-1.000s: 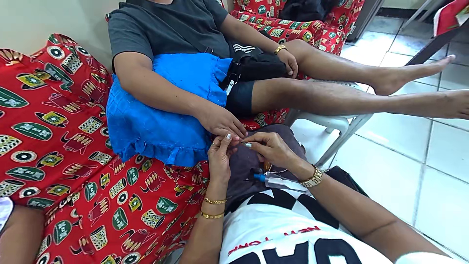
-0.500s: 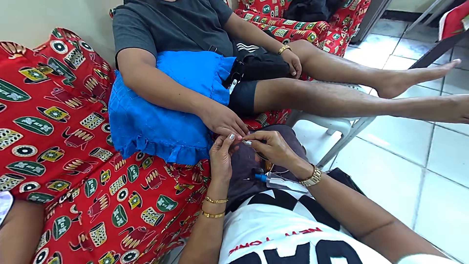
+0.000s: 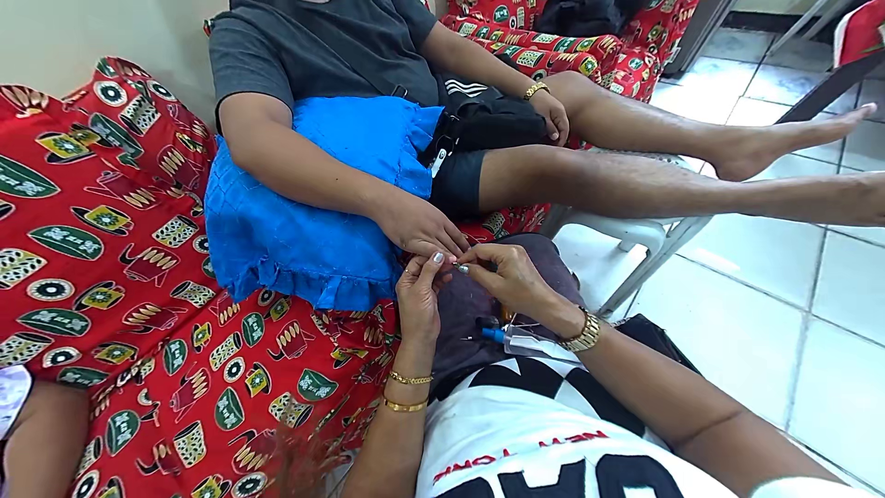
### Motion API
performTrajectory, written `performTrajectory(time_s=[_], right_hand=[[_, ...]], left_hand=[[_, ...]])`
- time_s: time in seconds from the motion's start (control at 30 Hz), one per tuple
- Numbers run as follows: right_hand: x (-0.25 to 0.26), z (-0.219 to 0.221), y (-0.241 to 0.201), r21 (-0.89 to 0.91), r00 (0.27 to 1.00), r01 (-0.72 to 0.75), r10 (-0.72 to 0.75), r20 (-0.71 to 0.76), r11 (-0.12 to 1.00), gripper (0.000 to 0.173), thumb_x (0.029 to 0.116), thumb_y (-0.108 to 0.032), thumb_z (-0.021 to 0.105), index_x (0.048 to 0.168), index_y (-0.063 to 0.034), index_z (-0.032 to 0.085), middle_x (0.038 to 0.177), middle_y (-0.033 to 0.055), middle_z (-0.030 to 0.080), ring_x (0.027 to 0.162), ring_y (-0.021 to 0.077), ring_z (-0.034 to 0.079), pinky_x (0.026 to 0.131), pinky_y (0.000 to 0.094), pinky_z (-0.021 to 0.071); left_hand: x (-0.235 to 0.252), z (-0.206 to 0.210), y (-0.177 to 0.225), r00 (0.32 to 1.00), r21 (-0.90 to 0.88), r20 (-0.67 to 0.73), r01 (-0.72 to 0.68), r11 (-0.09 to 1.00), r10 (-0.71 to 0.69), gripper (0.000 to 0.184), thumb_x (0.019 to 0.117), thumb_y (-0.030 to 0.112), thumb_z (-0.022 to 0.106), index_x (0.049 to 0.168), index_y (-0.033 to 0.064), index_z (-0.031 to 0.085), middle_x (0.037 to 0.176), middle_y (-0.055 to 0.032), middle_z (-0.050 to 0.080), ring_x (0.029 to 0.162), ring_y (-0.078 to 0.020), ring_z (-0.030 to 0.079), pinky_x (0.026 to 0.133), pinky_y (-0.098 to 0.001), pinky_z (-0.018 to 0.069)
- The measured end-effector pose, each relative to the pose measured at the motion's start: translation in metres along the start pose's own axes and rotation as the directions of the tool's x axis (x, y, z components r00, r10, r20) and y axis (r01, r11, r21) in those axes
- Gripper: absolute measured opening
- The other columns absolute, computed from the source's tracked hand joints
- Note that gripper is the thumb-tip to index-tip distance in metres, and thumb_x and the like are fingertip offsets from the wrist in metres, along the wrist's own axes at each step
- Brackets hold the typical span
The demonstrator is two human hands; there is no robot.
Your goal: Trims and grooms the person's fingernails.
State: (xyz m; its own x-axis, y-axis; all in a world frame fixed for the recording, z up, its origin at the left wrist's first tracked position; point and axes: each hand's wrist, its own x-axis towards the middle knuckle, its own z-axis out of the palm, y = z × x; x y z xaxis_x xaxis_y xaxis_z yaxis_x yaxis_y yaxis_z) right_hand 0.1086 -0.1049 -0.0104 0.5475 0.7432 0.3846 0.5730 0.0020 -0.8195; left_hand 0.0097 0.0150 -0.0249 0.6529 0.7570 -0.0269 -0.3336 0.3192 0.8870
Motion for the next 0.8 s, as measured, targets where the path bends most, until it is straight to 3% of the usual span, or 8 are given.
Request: performTrajectory(time_s=[0.1,0.2,0.3,0.4,0.6,0.8], right_hand=[[0.000,0.005,0.011,-0.209,0.965,0.251,-0.261,-0.022,0.945,0.016,0.0908,-0.004,0.063,0.097,0.0006,0.077,0.084,0.0116,0.072,0.074,0.0203,0.069,0.067,0.0364,0.0569],[0.000,0.008,0.018,-0.274,0.930,0.345,-0.366,-0.026,0.898,0.017,0.0888,-0.003,0.064,0.097,0.0008,0.078,0.080,0.0131,0.070,0.073,0.0248,0.069,0.064,0.0390,0.0561],[-0.002,0.003,0.017,-0.102,0.970,0.241,-0.242,0.001,0.965,0.018,0.0925,-0.003,0.063,0.102,0.0013,0.078,0.084,0.0108,0.071,0.070,0.0140,0.066,0.066,0.0278,0.0563],[-0.004,-0.004,0.005,0.120,0.998,-0.015,0.006,0.068,0.993,0.017,0.0987,-0.003,0.061,0.106,0.0030,0.075,0.085,0.0079,0.068,0.057,0.0030,0.057,0.055,0.0178,0.0515],[-0.005,-0.003,0.001,0.308,0.981,-0.189,0.168,0.094,0.932,0.019,0.1023,-0.005,0.056,0.108,0.0035,0.072,0.071,0.0015,0.066,0.051,0.0008,0.056,0.051,0.0170,0.0504],[-0.005,0.002,-0.002,0.304,0.968,-0.249,0.246,0.049,0.919,0.018,0.1032,-0.006,0.057,0.107,0.0024,0.073,0.065,0.0010,0.062,0.048,0.0012,0.054,0.049,0.0166,0.0478]], left_hand=[[0.000,0.001,0.000,1.000,-0.005,-0.012,0.000,1.000,0.000,0.022,0.1019,0.000,0.052,0.087,0.0051,0.068,0.085,-0.0050,0.073,0.076,-0.0118,0.070,0.075,-0.0272,0.0592],[-0.002,0.003,0.002,1.000,-0.020,-0.028,0.004,1.000,-0.005,0.023,0.1019,-0.001,0.051,0.086,0.0051,0.067,0.084,-0.0050,0.073,0.075,-0.0123,0.070,0.076,-0.0274,0.0595],[-0.002,0.004,0.002,0.999,-0.034,-0.043,0.005,0.999,-0.007,0.022,0.1020,-0.002,0.051,0.086,0.0045,0.065,0.083,-0.0051,0.073,0.075,-0.0122,0.070,0.076,-0.0271,0.0599],[-0.002,0.005,0.001,0.999,-0.052,-0.049,-0.002,0.999,-0.001,0.021,0.1012,-0.003,0.052,0.086,0.0037,0.065,0.083,-0.0059,0.073,0.074,-0.0129,0.070,0.076,-0.0274,0.0600],[-0.002,0.007,-0.003,0.999,-0.080,-0.046,-0.033,0.996,0.029,0.022,0.1008,-0.003,0.053,0.085,0.0042,0.066,0.084,-0.0065,0.074,0.076,-0.0132,0.071,0.078,-0.0281,0.0602],[0.000,0.010,-0.007,0.996,-0.084,-0.061,-0.063,0.995,0.058,0.021,0.1000,-0.004,0.053,0.086,0.0043,0.066,0.084,-0.0061,0.074,0.076,-0.0129,0.071,0.077,-0.0277,0.0602]])
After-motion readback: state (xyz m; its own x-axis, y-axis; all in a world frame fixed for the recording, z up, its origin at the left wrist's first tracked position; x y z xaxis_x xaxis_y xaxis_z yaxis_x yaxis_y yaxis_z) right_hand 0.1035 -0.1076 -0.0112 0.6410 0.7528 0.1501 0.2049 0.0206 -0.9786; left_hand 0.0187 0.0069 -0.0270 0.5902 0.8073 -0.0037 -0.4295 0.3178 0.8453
